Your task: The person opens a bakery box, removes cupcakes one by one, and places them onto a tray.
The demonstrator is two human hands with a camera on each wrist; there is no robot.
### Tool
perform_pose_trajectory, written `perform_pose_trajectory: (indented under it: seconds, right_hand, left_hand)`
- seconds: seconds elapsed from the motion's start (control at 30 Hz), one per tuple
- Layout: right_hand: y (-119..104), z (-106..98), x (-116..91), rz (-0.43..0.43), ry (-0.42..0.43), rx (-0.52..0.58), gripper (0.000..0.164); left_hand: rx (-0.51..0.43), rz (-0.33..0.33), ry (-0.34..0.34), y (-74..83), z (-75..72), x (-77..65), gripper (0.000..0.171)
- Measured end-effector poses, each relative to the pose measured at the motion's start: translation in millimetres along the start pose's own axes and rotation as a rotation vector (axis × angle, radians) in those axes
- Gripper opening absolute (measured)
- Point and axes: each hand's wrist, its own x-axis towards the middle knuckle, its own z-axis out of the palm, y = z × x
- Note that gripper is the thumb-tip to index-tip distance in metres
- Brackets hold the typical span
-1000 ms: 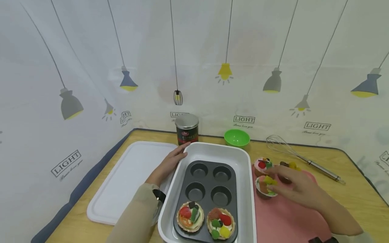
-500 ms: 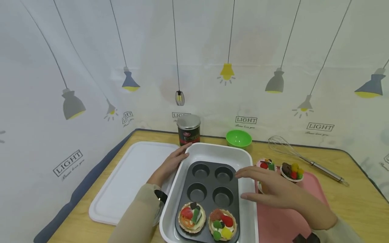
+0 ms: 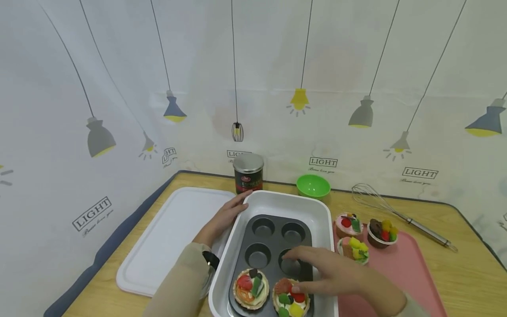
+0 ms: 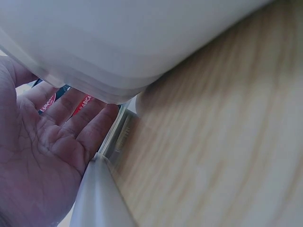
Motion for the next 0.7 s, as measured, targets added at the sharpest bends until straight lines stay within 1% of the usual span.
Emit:
perform_pose_trajectory:
  seconds: [0.1, 0.2, 0.23, 0.3, 0.43, 0.5, 0.53, 0.6, 0.7]
  right_hand:
    - [-1.8, 3.4, -0.6, 0.004, -0.021, 0.045, 0.049]
    - [-8.0, 5.8, 0.3, -0.002, -0.007, 0.041, 0.049]
    - [-12.5, 6.7, 1.5, -0.008, 0.004, 0.012, 0.051]
    - [-24.7, 10.3, 5.8, 0.013, 0.005, -0.053, 0.055]
    - [-50.3, 24.7, 19.9, 0.076, -0.044, -0.141, 0.068]
    - [-58.4, 34.5, 28.3, 0.098, -0.065, -0.155, 0.074]
    - [-60.7, 40.0, 32.5, 0.090, -0.061, -0.175, 0.077]
    - [-63.1, 52.1, 40.2, 0.065, -0.031, -0.250, 0.079]
    - [-63.0, 65.9, 47.1, 0.038, 0.022, -0.349, 0.077]
  left_hand:
    - [0.007, -0.007, -0.001, -0.5, -0.2, 0.3, 0.052]
    - [0.020, -0.006, 0.003, -0.9, -0.9, 0.2, 0.051]
    - [0.021, -0.003, 0.003, -0.2, -1.1, 0.3, 0.051]
    - [0.023, 0.004, 0.001, 0.3, -1.7, 0.5, 0.052]
    - [0.027, 0.017, -0.009, 0.5, -2.7, 1.5, 0.052]
    - [0.026, 0.020, -0.007, 0.4, -2.8, 2.3, 0.051]
    - [0.030, 0.018, -0.004, 0.4, -2.6, 2.4, 0.052]
    - [0.037, 0.012, 0.005, -0.1, -1.9, 2.1, 0.052]
    - [0.045, 0.002, 0.009, -1.4, 0.3, 2.0, 0.052]
